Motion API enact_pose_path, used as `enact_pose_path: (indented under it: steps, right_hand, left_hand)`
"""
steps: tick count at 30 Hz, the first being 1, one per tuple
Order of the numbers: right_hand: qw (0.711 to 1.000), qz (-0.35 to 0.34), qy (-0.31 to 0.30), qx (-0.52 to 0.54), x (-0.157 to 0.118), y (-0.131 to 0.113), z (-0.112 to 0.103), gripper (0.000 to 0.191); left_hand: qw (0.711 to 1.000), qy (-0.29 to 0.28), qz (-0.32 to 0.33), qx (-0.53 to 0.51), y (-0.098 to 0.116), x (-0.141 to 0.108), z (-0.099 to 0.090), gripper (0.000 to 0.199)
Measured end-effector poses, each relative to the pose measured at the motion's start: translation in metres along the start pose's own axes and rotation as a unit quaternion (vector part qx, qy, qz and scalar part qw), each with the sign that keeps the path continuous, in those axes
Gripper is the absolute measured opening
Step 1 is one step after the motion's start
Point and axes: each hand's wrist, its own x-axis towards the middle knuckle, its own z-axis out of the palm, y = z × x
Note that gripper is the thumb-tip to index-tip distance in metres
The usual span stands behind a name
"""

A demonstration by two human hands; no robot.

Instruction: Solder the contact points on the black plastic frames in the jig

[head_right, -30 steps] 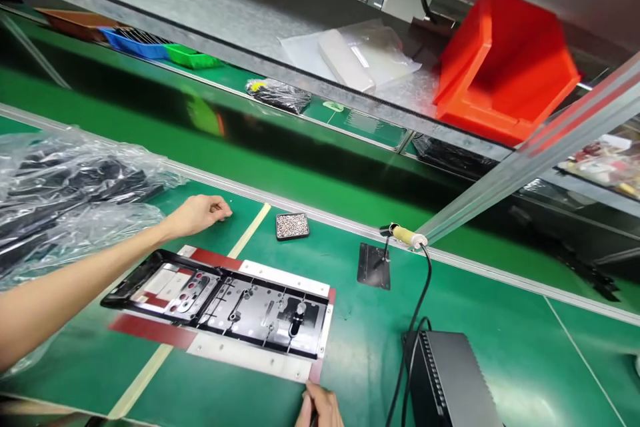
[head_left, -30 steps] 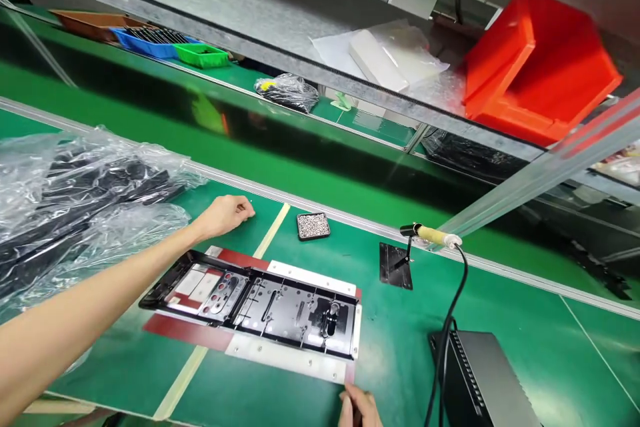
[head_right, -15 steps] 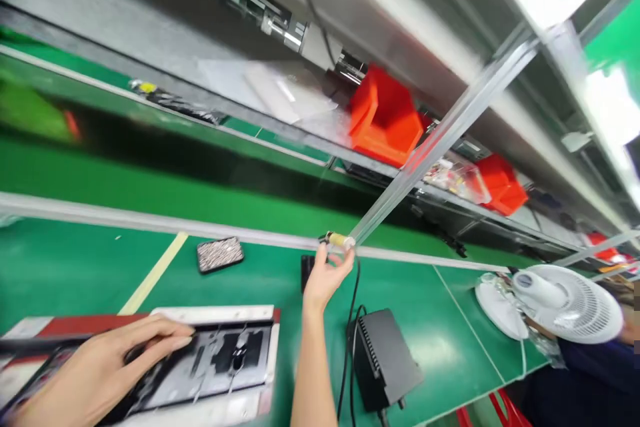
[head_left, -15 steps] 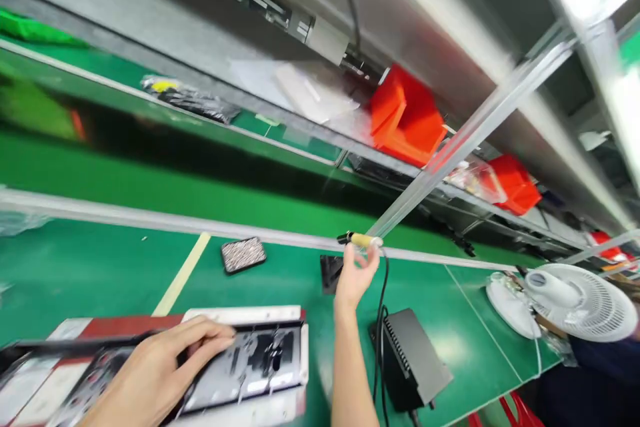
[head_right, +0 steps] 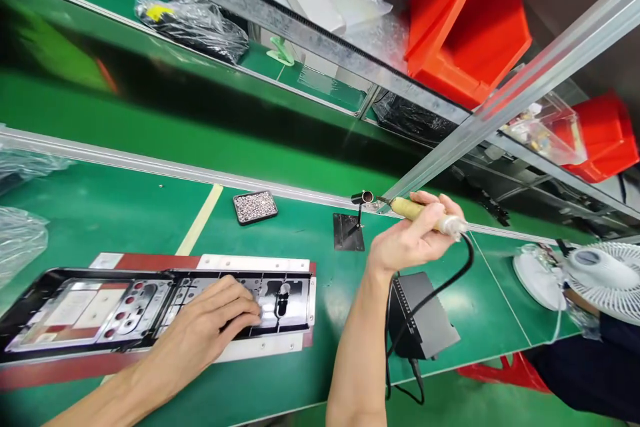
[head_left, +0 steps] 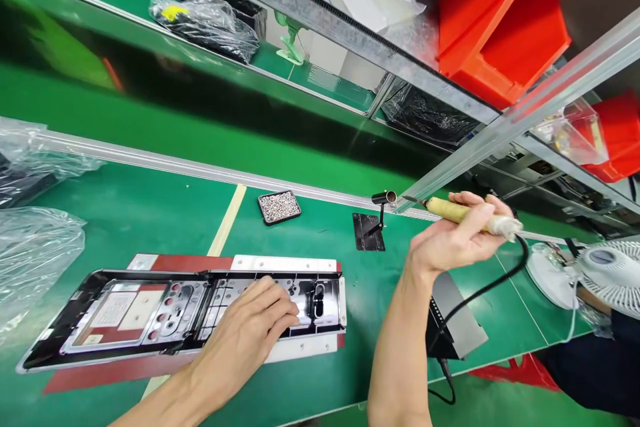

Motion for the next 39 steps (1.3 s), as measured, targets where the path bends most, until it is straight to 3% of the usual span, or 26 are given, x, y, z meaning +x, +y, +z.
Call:
enact_pose_path:
  steps: [7, 17, 20, 23, 28, 32, 39]
  right_hand:
    - [0.984, 0.098, -0.108, 0.101, -0.003, -0.049, -0.012, 0.013]
    - [0.914, 0.284, -0.236, 0.166, -0.038, -0.099, -0.026, 0.027]
    - [0.883, 0.325, -0.274, 0.198, -0.053, -0.104, -0.027, 0.041]
    - [0.853, 0.368, -0.302, 0.215, -0.070, -0.106, -0.027, 0.043]
    - [0.825, 0.402, -0.328, 0.221, -0.097, -0.109, -0.027, 0.040]
    - [0.818, 0.413, -0.345, 0.205, -0.109, -0.109, -0.026, 0.040]
    - [0.835, 0.388, -0.349, 0.176, -0.118, -0.108, -0.023, 0.037]
  left_hand:
    - [0.999, -0.014, -0.018, -0.034, -0.006, -0.004, -0.003, 0.017]
    - [0.999, 0.013, 0.013, -0.040, -0.002, -0.002, -0.002, 0.015]
    - [0.999, 0.011, 0.012, -0.042, 0.000, -0.004, -0.005, 0.014]
    - [1.000, 0.012, 0.003, -0.014, 0.004, -0.010, -0.012, 0.020]
    - [0.995, 0.078, 0.017, 0.065, 0.006, -0.024, -0.025, 0.022]
    - [0.986, 0.122, 0.025, 0.114, 0.004, -0.031, -0.029, 0.020]
    - [0.983, 0.152, 0.035, 0.098, -0.003, -0.041, -0.030, 0.029]
